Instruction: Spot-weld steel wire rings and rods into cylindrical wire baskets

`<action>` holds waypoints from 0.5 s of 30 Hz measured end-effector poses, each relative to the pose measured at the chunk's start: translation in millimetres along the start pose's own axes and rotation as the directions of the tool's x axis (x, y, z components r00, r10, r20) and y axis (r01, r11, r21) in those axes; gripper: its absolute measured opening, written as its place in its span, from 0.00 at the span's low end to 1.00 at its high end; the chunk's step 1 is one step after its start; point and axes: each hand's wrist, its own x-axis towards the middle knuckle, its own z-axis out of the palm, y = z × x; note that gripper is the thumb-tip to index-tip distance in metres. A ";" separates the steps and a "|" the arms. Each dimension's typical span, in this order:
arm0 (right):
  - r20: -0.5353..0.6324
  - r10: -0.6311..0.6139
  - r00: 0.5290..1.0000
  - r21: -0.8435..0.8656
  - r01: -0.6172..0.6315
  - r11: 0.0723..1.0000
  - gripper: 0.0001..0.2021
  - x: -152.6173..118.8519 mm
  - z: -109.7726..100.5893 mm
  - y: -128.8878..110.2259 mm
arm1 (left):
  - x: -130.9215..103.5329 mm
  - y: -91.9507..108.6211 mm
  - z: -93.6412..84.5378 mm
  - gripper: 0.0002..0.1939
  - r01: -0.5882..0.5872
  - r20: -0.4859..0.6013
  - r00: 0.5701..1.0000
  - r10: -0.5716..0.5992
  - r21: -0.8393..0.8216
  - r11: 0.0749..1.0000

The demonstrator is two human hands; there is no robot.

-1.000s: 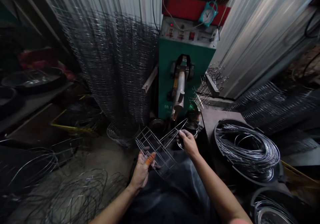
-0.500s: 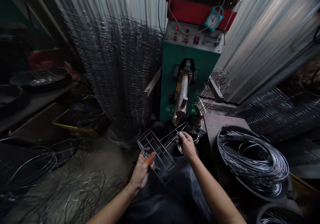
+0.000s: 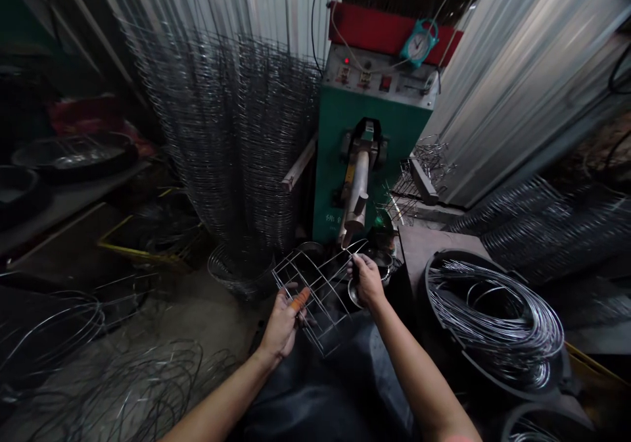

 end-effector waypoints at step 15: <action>0.008 0.050 0.999 -0.006 -0.050 0.999 0.15 6.1 4.3 2.2 | 0.4 10.6 1.7 0.26 -0.029 -0.016 0.999 0.029 0.024 0.999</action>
